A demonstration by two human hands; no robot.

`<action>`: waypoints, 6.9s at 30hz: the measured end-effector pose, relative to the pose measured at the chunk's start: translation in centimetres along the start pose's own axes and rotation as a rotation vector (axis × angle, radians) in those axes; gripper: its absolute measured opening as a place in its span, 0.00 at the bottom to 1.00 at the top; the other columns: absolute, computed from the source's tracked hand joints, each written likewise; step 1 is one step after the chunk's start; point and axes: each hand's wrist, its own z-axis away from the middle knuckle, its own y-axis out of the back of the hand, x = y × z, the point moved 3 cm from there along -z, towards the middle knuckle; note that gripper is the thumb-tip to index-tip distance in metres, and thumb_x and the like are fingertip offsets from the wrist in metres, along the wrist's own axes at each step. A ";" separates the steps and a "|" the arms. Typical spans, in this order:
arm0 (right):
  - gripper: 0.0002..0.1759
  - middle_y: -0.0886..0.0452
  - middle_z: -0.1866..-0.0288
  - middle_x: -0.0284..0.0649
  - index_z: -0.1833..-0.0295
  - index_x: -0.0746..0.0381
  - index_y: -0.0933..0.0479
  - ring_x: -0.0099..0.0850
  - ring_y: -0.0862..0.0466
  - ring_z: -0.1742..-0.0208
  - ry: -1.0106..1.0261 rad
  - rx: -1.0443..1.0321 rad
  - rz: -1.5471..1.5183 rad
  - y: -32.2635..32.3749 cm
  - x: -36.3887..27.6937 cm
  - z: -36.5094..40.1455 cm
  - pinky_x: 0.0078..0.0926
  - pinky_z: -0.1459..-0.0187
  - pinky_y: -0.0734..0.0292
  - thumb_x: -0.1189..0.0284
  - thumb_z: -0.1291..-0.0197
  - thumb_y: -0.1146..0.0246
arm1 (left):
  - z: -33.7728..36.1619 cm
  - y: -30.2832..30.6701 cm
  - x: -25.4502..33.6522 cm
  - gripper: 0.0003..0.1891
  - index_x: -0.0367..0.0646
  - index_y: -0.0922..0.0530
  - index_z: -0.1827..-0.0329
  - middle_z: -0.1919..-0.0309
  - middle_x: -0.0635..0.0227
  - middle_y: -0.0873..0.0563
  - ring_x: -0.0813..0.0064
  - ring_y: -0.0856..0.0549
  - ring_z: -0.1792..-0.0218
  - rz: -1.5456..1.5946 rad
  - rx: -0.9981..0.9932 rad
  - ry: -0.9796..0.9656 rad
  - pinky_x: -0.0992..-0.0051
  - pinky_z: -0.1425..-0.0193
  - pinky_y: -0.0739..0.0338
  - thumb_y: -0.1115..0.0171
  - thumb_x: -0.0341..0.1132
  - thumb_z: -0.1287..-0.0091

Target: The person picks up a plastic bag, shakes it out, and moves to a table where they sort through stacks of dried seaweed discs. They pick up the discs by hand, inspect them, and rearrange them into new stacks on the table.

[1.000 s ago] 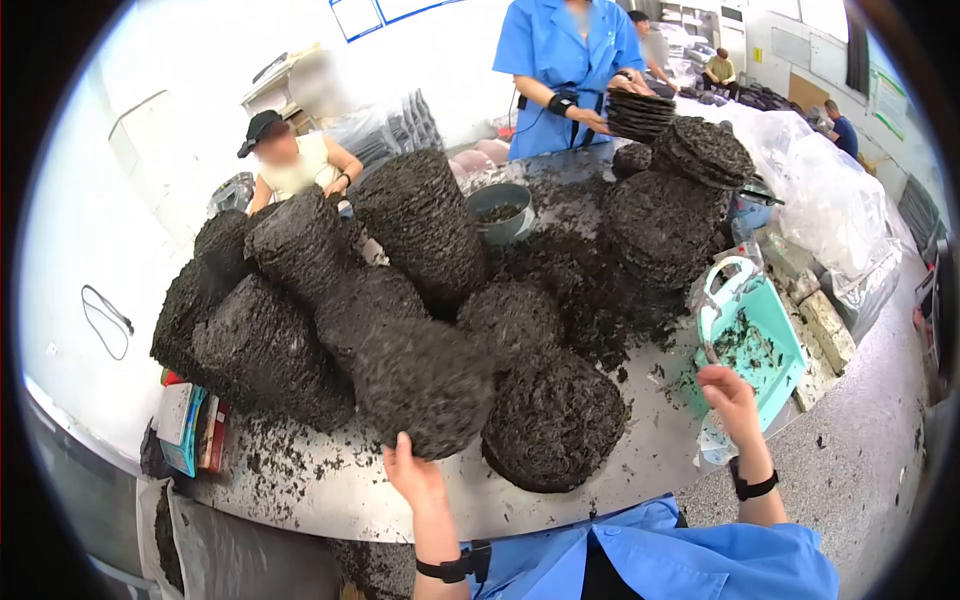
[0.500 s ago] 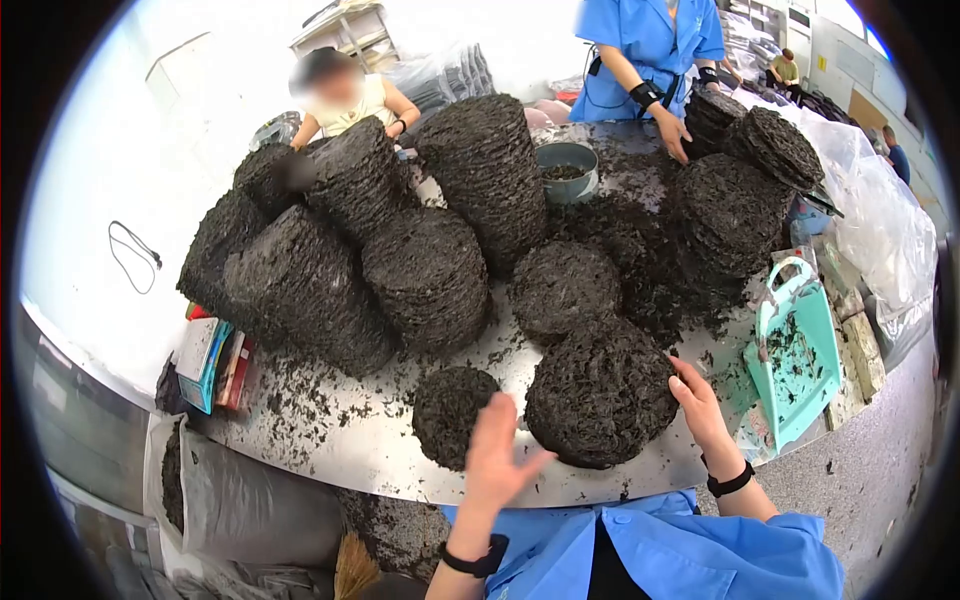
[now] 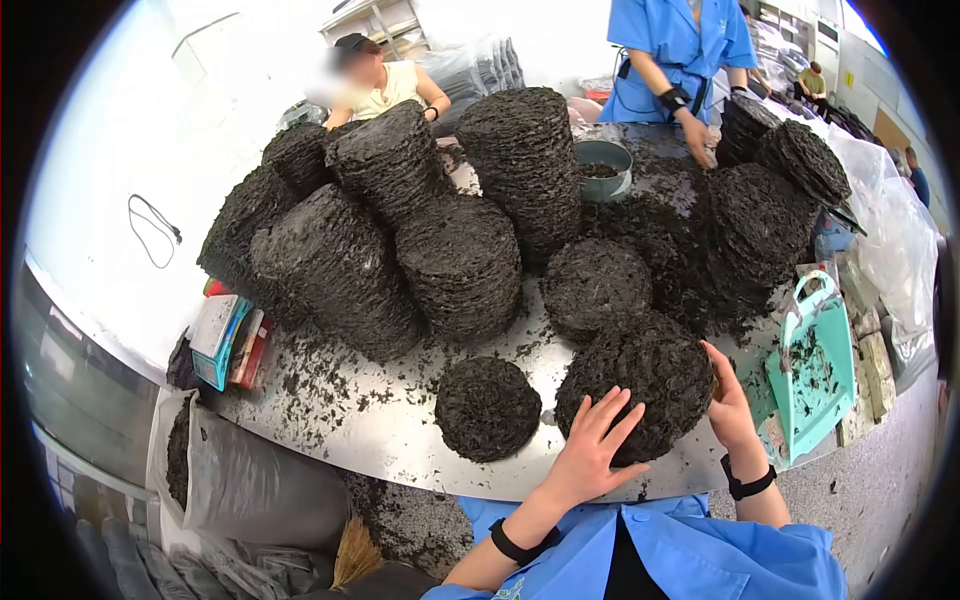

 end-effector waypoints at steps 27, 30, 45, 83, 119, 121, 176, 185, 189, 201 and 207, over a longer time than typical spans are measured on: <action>0.36 0.39 0.24 0.42 0.25 0.63 0.42 0.33 0.38 0.25 0.100 0.060 0.182 -0.9 -0.3 0.9 0.32 0.28 0.45 0.79 0.42 0.47 | -0.3 -1.3 0.6 0.43 0.39 0.37 0.27 0.27 0.54 0.36 0.55 0.40 0.25 -0.212 -0.110 0.005 0.49 0.24 0.49 0.35 0.55 0.40; 0.37 0.40 0.24 0.42 0.25 0.62 0.41 0.33 0.42 0.23 0.114 0.076 -0.031 0.4 0.8 0.6 0.32 0.26 0.50 0.80 0.44 0.52 | 0.0 -1.9 0.1 0.39 0.43 0.37 0.26 0.26 0.56 0.37 0.55 0.41 0.25 -0.171 -0.088 -0.020 0.44 0.26 0.49 0.37 0.53 0.37; 0.41 0.37 0.27 0.40 0.27 0.62 0.38 0.30 0.40 0.26 -0.012 0.149 0.046 0.6 1.7 1.0 0.28 0.28 0.49 0.88 0.54 0.53 | 5.7 9.1 -10.0 0.25 0.28 0.27 0.42 0.47 0.57 0.20 0.68 0.21 0.50 0.663 1.180 0.536 0.69 0.41 0.28 0.54 0.47 0.23; 0.26 0.35 0.27 0.47 0.33 0.71 0.32 0.35 0.39 0.25 -0.015 0.169 0.054 6.4 7.0 2.1 0.30 0.28 0.46 0.75 0.37 0.46 | 0.7 -3.0 -2.0 0.38 0.44 0.36 0.27 0.26 0.61 0.36 0.61 0.40 0.25 -0.235 -0.144 0.044 0.49 0.24 0.47 0.36 0.51 0.38; 0.27 0.29 0.32 0.39 0.30 0.65 0.34 0.31 0.29 0.33 -0.053 0.275 -0.181 4.9 6.4 1.9 0.29 0.33 0.37 0.73 0.34 0.52 | 0.8 -4.7 -2.0 0.37 0.50 0.38 0.25 0.24 0.61 0.40 0.57 0.42 0.24 -0.211 -0.090 0.068 0.41 0.24 0.58 0.35 0.40 0.39; 0.26 0.29 0.34 0.39 0.30 0.65 0.34 0.30 0.28 0.34 -0.089 0.298 -0.186 5.0 6.6 1.9 0.29 0.34 0.36 0.72 0.33 0.51 | 0.7 -4.4 -2.1 0.34 0.49 0.37 0.25 0.24 0.59 0.40 0.58 0.43 0.23 -0.138 -0.051 0.079 0.41 0.24 0.59 0.38 0.42 0.35; 0.36 0.29 0.36 0.39 0.24 0.51 0.42 0.30 0.24 0.41 -0.159 0.138 -0.340 3.4 4.3 3.3 0.31 0.46 0.23 0.74 0.40 0.46 | -0.2 -6.4 -2.5 0.41 0.43 0.41 0.24 0.25 0.51 0.41 0.54 0.45 0.23 -0.164 -0.149 0.037 0.46 0.25 0.50 0.37 0.53 0.36; 0.36 0.30 0.32 0.40 0.22 0.53 0.49 0.35 0.25 0.36 -0.153 0.137 -0.308 3.0 5.7 3.0 0.40 0.43 0.23 0.66 0.33 0.42 | -0.9 -6.9 -1.5 0.32 0.44 0.37 0.27 0.27 0.52 0.37 0.48 0.42 0.25 -0.102 -0.055 0.051 0.39 0.28 0.49 0.41 0.45 0.32; 0.27 0.26 0.37 0.39 0.30 0.58 0.39 0.36 0.22 0.40 -0.259 0.125 -0.440 2.5 6.6 3.2 0.41 0.46 0.22 0.63 0.30 0.43 | -1.2 -5.2 -3.5 0.26 0.43 0.32 0.31 0.30 0.55 0.31 0.54 0.34 0.28 0.013 0.061 0.002 0.51 0.28 0.40 0.42 0.40 0.31; 0.29 0.30 0.34 0.38 0.30 0.56 0.40 0.36 0.28 0.34 -0.224 0.126 -0.656 0.9 5.7 3.1 0.47 0.37 0.29 0.75 0.35 0.41 | -2.2 -1.7 -0.9 0.27 0.34 0.33 0.31 0.33 0.46 0.30 0.45 0.31 0.31 0.222 0.151 0.191 0.55 0.28 0.39 0.45 0.39 0.30; 0.23 0.24 0.40 0.42 0.38 0.62 0.33 0.38 0.23 0.40 -0.342 0.308 -0.756 3.0 6.6 3.0 0.44 0.38 0.28 0.80 0.40 0.47 | 4.5 10.1 -9.1 0.31 0.27 0.34 0.34 0.36 0.52 0.27 0.59 0.26 0.38 0.643 1.064 0.674 0.64 0.30 0.36 0.55 0.51 0.23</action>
